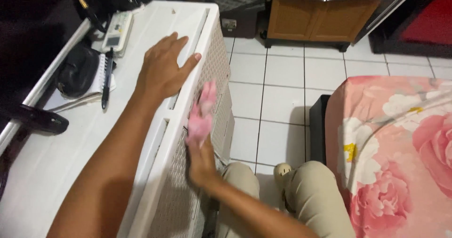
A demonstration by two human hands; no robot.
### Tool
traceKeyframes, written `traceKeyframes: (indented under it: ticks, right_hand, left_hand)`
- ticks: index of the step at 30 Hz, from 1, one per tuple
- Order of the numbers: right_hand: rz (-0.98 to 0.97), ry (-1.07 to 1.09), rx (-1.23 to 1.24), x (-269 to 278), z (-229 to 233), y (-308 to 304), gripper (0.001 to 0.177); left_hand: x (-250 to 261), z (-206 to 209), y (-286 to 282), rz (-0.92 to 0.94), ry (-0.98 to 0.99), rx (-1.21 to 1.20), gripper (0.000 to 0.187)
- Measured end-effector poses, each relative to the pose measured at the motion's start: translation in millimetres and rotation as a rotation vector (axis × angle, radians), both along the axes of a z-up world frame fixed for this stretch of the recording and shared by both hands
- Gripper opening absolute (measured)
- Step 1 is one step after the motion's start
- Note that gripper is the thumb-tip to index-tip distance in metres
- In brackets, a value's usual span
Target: The person wipes a white cabinet and a floral bedsheet using a pink cloth. They move items on the cabinet to reach the surface, wipe the top and sides, and then wipe the bedsheet.
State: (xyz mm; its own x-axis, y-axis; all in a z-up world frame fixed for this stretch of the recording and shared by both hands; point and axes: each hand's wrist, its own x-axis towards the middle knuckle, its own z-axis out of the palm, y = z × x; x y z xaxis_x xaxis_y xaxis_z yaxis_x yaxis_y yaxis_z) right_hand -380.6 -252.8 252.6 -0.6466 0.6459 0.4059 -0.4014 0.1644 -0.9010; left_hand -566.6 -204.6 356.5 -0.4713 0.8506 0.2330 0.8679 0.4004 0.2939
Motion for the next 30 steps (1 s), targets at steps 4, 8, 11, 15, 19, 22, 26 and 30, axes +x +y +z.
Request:
traceKeyframes:
  ticks: [4,8,11,15,19,22,26,30]
  right_hand:
    - [-0.083,-0.042,-0.164,-51,-22,54,0.071]
    - [-0.203,-0.161,-0.119,-99,1,127,0.077]
    - [-0.210,-0.186,-0.051,-150,-23,195,0.085]
    - [-0.159,-0.261,-0.315,-134,5,190,0.075]
    - [-0.125,-0.171,0.034,-89,-11,132,0.077]
    - [-0.070,-0.096,0.237,-45,-30,84,0.064]
    - [-0.022,0.039,0.455,-3,-18,56,0.058]
    - [-0.110,-0.112,0.272,17,11,47,0.068]
  left_hand:
    - [6,7,-1,0.012,-0.009,-0.024,0.069]
    - [-11,-9,3,-0.019,0.065,0.024,0.071]
    - [-10,-7,3,0.020,0.006,0.001,0.073]
    - [-10,-9,2,0.000,0.028,0.055,0.071]
    - [-9,-8,2,0.011,0.024,0.041,0.070]
    - [-10,-15,0,0.029,0.110,0.086,0.067]
    - [1,-24,-11,0.138,0.265,0.145,0.067]
    - [55,-11,-64,0.192,0.045,0.111,0.076]
